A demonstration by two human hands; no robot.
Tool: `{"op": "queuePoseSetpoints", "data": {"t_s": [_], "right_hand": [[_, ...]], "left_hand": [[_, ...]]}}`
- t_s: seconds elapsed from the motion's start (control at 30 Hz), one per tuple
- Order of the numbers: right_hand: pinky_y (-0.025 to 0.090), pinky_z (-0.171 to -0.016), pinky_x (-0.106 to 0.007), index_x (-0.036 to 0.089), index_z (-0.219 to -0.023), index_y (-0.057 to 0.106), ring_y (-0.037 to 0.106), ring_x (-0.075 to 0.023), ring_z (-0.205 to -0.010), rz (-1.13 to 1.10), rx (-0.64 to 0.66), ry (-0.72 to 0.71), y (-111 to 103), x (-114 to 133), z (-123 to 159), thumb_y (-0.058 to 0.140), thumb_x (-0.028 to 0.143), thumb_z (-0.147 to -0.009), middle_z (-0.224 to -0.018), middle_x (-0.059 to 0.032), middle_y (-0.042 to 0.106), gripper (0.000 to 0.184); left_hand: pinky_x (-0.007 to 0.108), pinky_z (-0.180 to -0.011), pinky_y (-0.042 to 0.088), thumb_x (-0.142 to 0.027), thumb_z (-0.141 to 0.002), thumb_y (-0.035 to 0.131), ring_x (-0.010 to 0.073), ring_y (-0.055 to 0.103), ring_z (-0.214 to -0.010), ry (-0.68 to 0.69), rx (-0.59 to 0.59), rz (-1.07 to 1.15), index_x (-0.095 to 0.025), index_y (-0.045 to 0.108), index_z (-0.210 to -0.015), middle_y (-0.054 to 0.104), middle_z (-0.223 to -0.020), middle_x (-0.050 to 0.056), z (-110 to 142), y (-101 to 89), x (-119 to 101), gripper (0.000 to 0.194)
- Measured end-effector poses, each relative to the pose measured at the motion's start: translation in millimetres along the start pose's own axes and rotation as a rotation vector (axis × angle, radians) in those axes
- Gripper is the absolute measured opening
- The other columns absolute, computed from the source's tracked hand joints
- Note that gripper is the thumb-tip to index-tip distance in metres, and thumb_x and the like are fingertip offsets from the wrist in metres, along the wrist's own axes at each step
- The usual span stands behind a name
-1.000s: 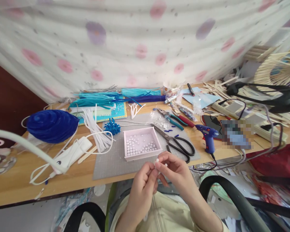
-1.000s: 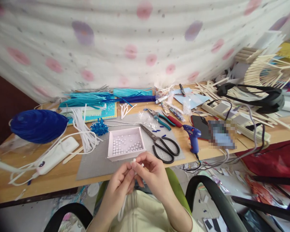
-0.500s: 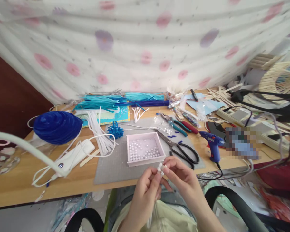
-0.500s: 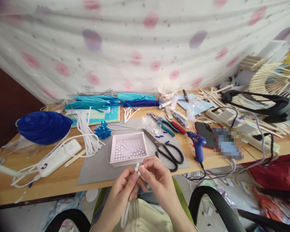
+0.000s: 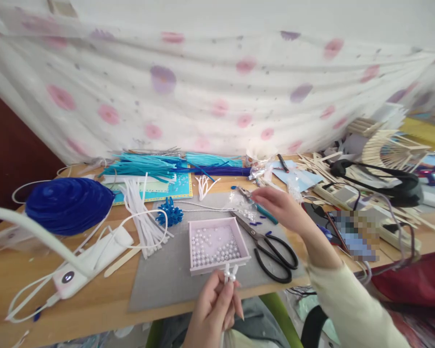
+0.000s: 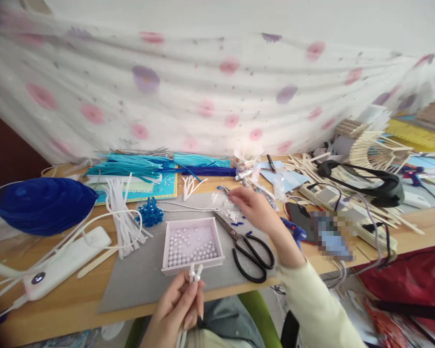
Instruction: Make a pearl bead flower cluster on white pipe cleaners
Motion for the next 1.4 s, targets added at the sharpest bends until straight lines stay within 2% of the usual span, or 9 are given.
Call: {"op": "queuePoseSetpoints", "data": {"t_s": [0.07,0.1,0.17,0.3,0.43,0.63,0.9,1.1,1.4], "right_hand": [[0.051,-0.103,-0.039,0.013,-0.111,0.070,0.068,-0.0254,-0.112,0.107,0.159,0.007,6,-6,-43,0.048,0.022,-0.104,-0.118,-0.0137,0.073,0.024],[0.052,-0.102,-0.040,0.014,-0.108,0.072,0.068,-0.0256,-0.110,0.160,0.255,0.016,14,-9,-60,0.054,0.023,-0.103,-0.117,-0.0128,0.073,0.020],[0.058,-0.093,-0.045,0.016,-0.119,0.068,0.069,-0.0245,-0.107,0.256,0.443,0.040,36,-15,-83,0.065,0.032,-0.100,-0.124,-0.0091,0.069,0.025],[0.060,-0.088,-0.045,0.017,-0.129,0.064,0.069,-0.0251,-0.107,0.394,0.746,0.072,72,-26,-91,0.066,0.035,-0.099,-0.129,-0.0095,0.066,0.035],[0.060,-0.090,-0.045,0.017,-0.129,0.064,0.069,-0.0254,-0.108,0.505,0.878,0.069,85,-35,-84,0.066,0.035,-0.099,-0.129,-0.0097,0.066,0.035],[0.059,-0.091,-0.047,0.017,-0.129,0.064,0.068,-0.0260,-0.110,0.564,0.892,0.029,95,-40,-72,0.066,0.035,-0.099,-0.130,-0.0098,0.066,0.035],[0.059,-0.092,-0.047,0.017,-0.129,0.063,0.068,-0.0261,-0.111,0.520,0.763,-0.035,93,-38,-62,0.066,0.035,-0.099,-0.131,-0.0100,0.066,0.035],[0.059,-0.091,-0.047,0.017,-0.130,0.063,0.068,-0.0257,-0.110,0.434,0.744,-0.046,93,-38,-63,0.066,0.035,-0.099,-0.131,-0.0101,0.065,0.035],[0.060,-0.091,-0.046,0.018,-0.129,0.064,0.068,-0.0258,-0.109,0.255,0.615,-0.065,82,-37,-63,0.066,0.035,-0.099,-0.131,-0.0098,0.065,0.035]], "left_hand": [[0.021,-0.045,0.016,-0.071,-0.072,0.078,0.0020,0.025,-0.041,0.006,-0.019,0.004,-0.016,0.061,-0.084,0.062,-0.058,-0.003,2,-5.6,-3,0.059],[0.021,-0.045,0.016,-0.071,-0.072,0.079,0.0018,0.026,-0.041,0.008,-0.029,0.002,-0.016,0.062,-0.084,0.062,-0.058,-0.003,4,-8.6,-5,0.059],[0.021,-0.045,0.018,-0.071,-0.072,0.079,0.0018,0.027,-0.041,0.018,-0.040,-0.004,-0.016,0.063,-0.085,0.062,-0.058,-0.003,8,-13.8,-8,0.059],[0.021,-0.045,0.017,-0.072,-0.072,0.078,0.0015,0.025,-0.040,-0.010,-0.013,0.000,-0.017,0.062,-0.084,0.062,-0.058,-0.003,14,-17.6,-8,0.058],[0.022,-0.045,0.015,-0.073,-0.071,0.078,0.0014,0.022,-0.040,-0.027,0.019,-0.009,-0.018,0.060,-0.082,0.061,-0.056,-0.004,15,-17.3,-7,0.059],[0.020,-0.045,0.019,-0.073,-0.069,0.080,0.0014,0.021,-0.040,-0.035,0.011,-0.031,-0.017,0.062,-0.084,0.060,-0.057,-0.004,17,-21.9,-5,0.060],[0.018,-0.042,0.021,-0.072,-0.066,0.082,0.0006,0.022,-0.038,-0.042,0.030,-0.050,-0.017,0.063,-0.085,0.061,-0.056,-0.004,20,-18.9,-1,0.061],[0.017,-0.041,0.017,-0.071,-0.063,0.084,-0.0005,0.021,-0.038,-0.045,0.026,-0.046,-0.017,0.063,-0.084,0.060,-0.055,-0.004,22,-17.0,3,0.062],[0.017,-0.041,0.014,-0.072,-0.063,0.084,-0.0010,0.021,-0.036,-0.056,0.034,-0.067,-0.017,0.063,-0.083,0.061,-0.053,-0.003,19,-15.2,14,0.063]]}}
Point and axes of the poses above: each hand's wrist, its own z-axis away from the middle knuckle, its own y-axis out of the palm, x = y × z, the point moved 10 cm from there along -z, towards the middle knuckle
